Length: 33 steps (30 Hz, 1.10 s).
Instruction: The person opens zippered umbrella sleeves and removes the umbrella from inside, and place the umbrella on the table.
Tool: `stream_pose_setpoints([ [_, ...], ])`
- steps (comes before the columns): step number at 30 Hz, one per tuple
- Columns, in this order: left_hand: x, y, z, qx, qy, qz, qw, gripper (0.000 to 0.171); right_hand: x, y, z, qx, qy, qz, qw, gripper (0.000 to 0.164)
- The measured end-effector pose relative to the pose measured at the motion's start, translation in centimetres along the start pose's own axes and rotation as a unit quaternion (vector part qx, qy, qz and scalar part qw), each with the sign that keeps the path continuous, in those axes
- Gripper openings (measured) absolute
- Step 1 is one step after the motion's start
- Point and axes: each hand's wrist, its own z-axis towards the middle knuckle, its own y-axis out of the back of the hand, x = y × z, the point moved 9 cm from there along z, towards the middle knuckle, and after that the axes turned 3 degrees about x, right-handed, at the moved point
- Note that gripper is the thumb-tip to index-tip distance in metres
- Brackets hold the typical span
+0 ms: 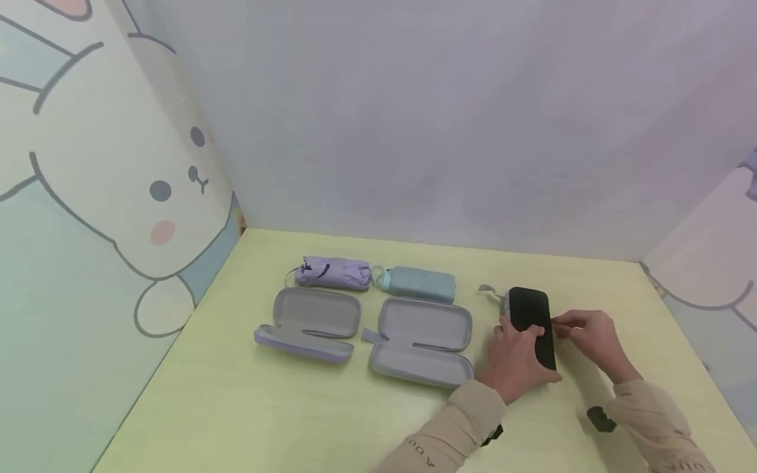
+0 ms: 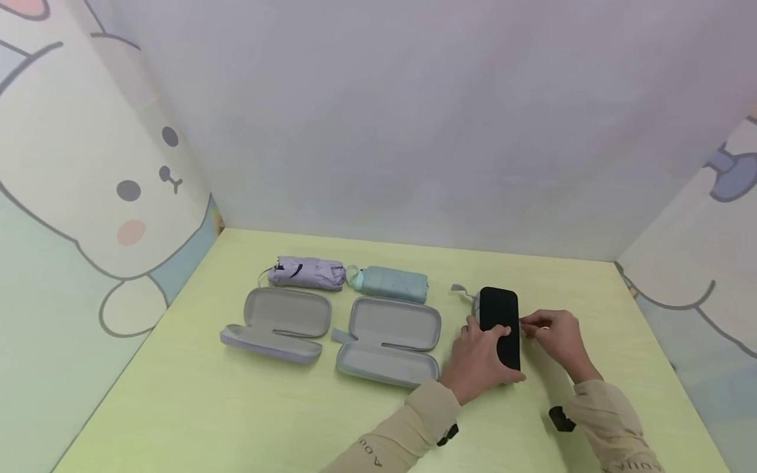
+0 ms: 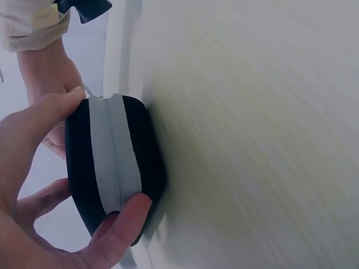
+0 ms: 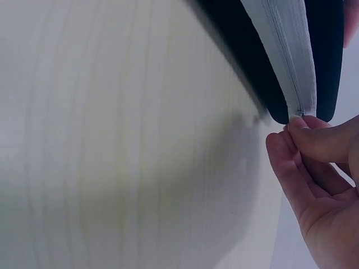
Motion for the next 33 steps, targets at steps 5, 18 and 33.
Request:
stream_pose_setpoints([
  [5,0.0,-0.1,-0.1,-0.008,-0.004,-0.004,1.0,0.066,0.1,-0.1,-0.5,-0.001,-0.001,0.01,1.0,0.011],
  [18,0.1,-0.1,-0.1,-0.007,-0.011,-0.02,0.9997,0.068,0.5,-0.1,-1.2,-0.012,0.007,0.008,1.0,0.01],
  [33,0.2,-0.2,0.0,-0.012,-0.009,-0.013,0.9998,0.068,0.8,-0.2,-1.7,-0.012,0.017,0.004,1.0,0.01],
])
